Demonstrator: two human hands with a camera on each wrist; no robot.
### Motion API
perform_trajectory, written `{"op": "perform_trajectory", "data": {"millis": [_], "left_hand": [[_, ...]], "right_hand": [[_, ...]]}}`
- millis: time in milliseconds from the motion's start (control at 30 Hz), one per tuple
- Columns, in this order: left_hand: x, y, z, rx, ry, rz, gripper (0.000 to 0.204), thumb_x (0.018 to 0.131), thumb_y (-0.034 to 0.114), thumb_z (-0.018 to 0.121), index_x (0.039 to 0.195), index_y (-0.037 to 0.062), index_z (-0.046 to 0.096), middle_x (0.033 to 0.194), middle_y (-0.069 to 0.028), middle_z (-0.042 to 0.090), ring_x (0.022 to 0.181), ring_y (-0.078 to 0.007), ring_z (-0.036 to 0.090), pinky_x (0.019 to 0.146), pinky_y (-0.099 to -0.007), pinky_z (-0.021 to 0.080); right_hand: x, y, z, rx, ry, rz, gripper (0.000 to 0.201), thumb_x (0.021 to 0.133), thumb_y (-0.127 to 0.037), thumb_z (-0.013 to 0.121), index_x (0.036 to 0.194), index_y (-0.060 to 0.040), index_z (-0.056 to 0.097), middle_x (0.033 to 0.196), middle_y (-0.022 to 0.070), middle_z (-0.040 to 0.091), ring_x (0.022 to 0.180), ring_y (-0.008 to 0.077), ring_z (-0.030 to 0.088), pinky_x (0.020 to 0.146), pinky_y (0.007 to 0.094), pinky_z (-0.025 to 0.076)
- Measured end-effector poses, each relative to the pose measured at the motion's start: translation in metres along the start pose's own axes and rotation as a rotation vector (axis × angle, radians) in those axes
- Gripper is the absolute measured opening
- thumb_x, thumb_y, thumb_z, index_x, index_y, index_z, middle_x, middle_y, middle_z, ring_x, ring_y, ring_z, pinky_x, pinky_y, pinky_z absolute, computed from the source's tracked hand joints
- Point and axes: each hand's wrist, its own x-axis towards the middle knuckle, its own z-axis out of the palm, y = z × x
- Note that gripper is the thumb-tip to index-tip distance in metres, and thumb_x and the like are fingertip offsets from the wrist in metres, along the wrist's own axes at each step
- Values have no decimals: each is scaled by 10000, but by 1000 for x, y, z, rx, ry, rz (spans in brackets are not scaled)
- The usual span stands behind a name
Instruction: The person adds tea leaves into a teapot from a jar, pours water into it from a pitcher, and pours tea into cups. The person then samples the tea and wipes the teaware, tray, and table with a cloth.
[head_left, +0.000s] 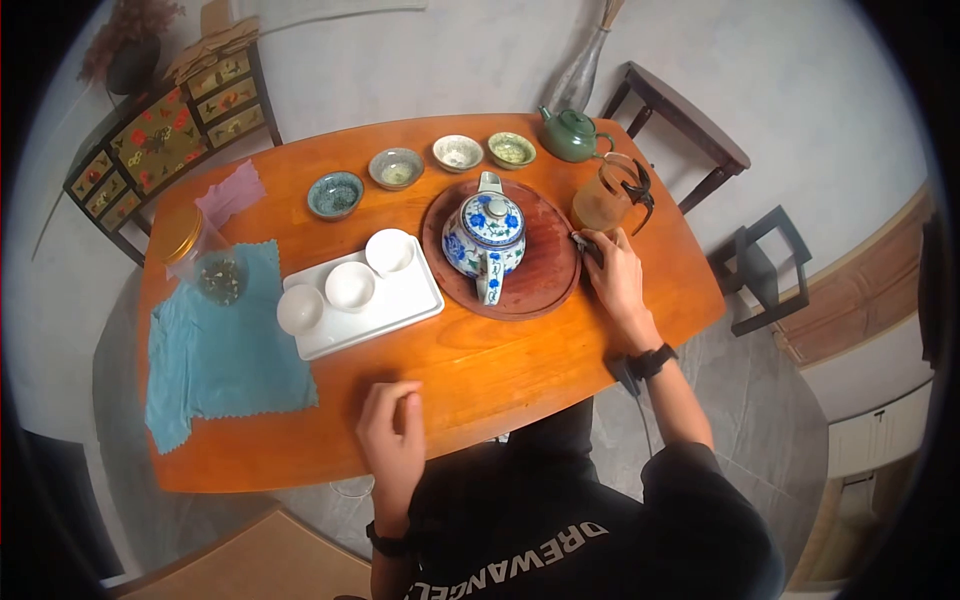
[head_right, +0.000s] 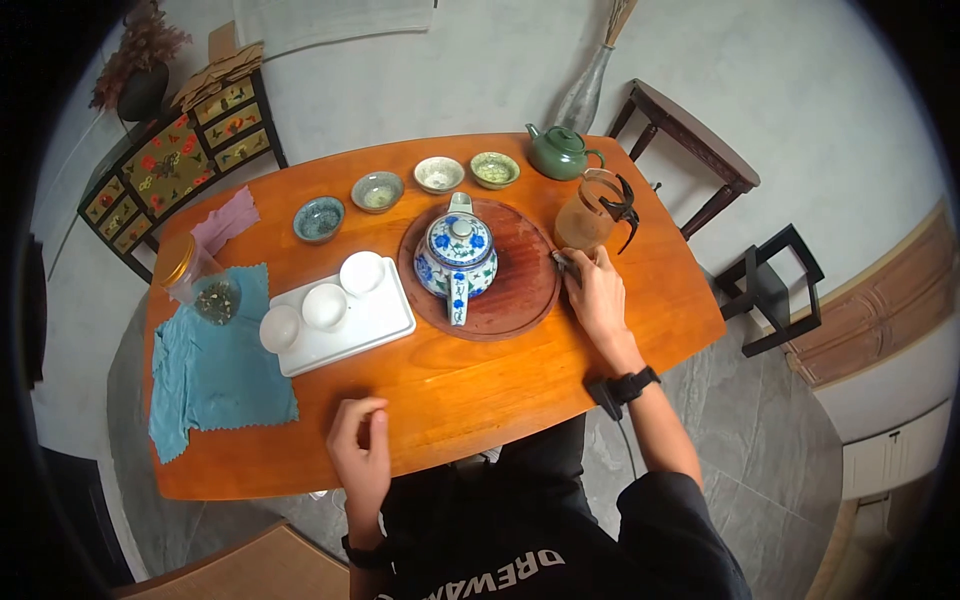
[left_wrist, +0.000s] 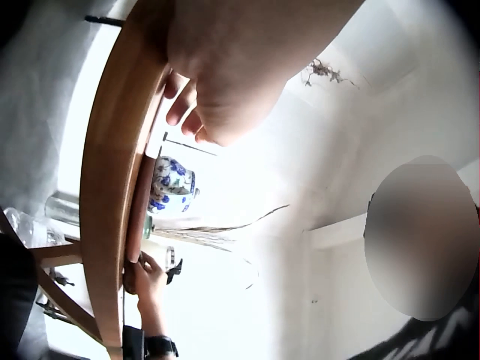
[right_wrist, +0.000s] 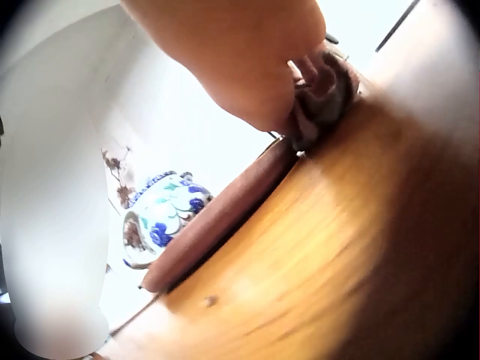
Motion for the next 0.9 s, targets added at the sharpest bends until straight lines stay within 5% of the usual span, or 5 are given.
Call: {"op": "perform_trajectory", "data": {"millis": [133,633,900], "left_hand": [[1,-1,-3,46,-64,78,107,914,4,674,1005,50,705,917,-119,690,864,-324,638,792,-412,489],[-5,-4,-14,-127,-93,20,94,938,-4,666,1013,31,711,873,-115,682,791,-276,644,741,-377,497],[-3,-3,-12,-111,-121,53,78,937,6,672,985,43,722,825,-102,664,749,-269,627,704,-377,484]], "right_hand": [[12,1,-1,-117,-37,35,332,881,-114,735,1211,-151,731,1071,157,625,912,408,686,776,496,572],[54,14,31,-368,26,152,327,869,-198,720,1195,-199,750,1090,106,723,908,374,722,760,472,593],[80,5,38,-71,-48,-96,468,892,-30,596,1331,-160,692,1173,168,704,1052,410,688,893,505,573]]}}
